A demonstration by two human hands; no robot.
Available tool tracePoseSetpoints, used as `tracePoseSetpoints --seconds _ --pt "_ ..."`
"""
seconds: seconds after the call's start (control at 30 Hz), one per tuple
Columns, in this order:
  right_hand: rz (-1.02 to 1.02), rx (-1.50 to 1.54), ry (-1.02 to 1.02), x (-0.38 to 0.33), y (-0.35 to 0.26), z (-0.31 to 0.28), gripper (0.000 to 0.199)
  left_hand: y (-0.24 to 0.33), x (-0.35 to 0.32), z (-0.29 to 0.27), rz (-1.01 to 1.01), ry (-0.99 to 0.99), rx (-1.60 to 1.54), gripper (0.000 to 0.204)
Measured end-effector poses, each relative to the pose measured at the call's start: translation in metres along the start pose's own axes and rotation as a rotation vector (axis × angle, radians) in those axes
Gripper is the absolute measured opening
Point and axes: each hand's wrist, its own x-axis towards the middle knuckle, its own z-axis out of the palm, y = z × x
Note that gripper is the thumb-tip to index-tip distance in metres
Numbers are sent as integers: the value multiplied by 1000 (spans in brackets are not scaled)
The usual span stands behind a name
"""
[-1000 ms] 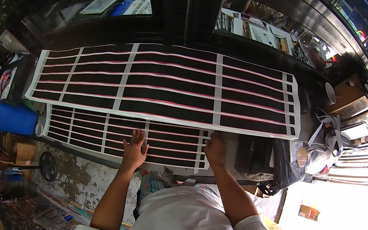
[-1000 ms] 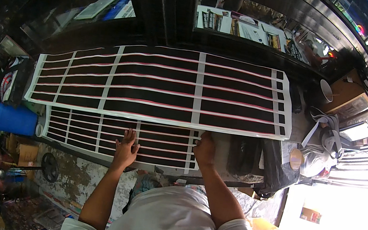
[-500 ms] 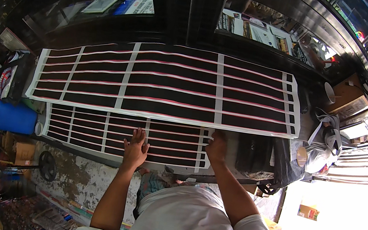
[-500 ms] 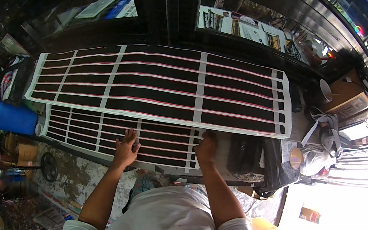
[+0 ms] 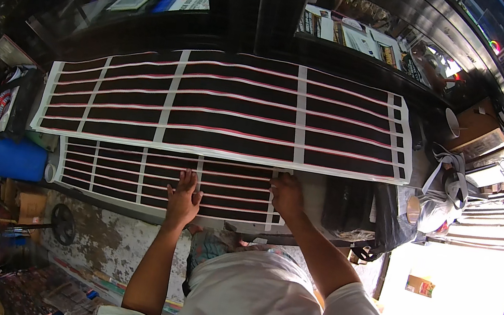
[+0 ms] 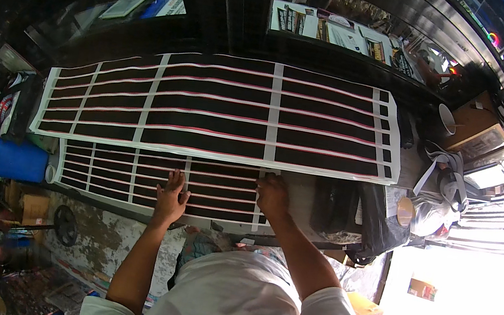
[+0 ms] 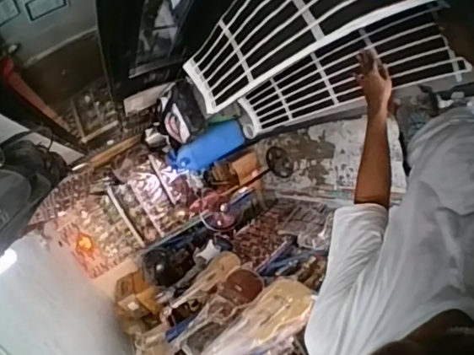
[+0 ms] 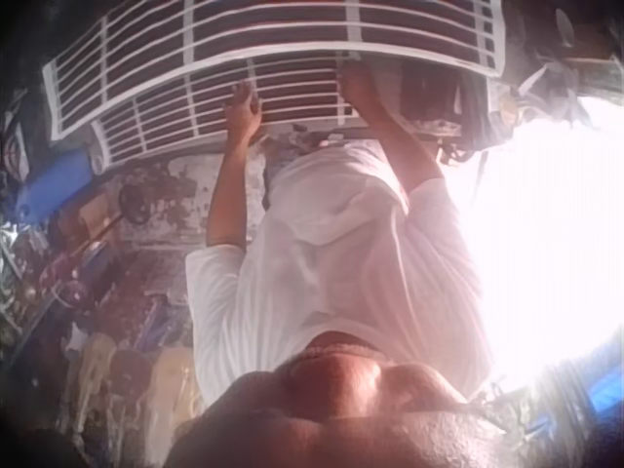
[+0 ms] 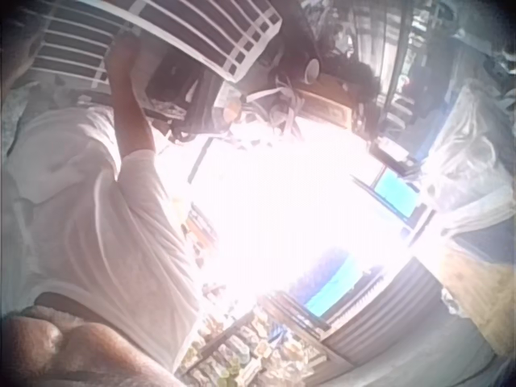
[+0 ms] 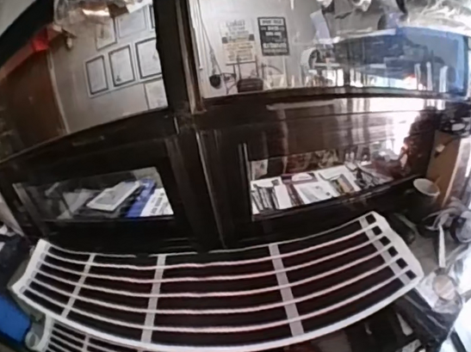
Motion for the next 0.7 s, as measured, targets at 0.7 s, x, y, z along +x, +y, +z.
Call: tracePoseSetpoints --seconds 0.7 --pt "290 -28 140 17 29 7 26 21 24 -29 -35 -1 105 62"
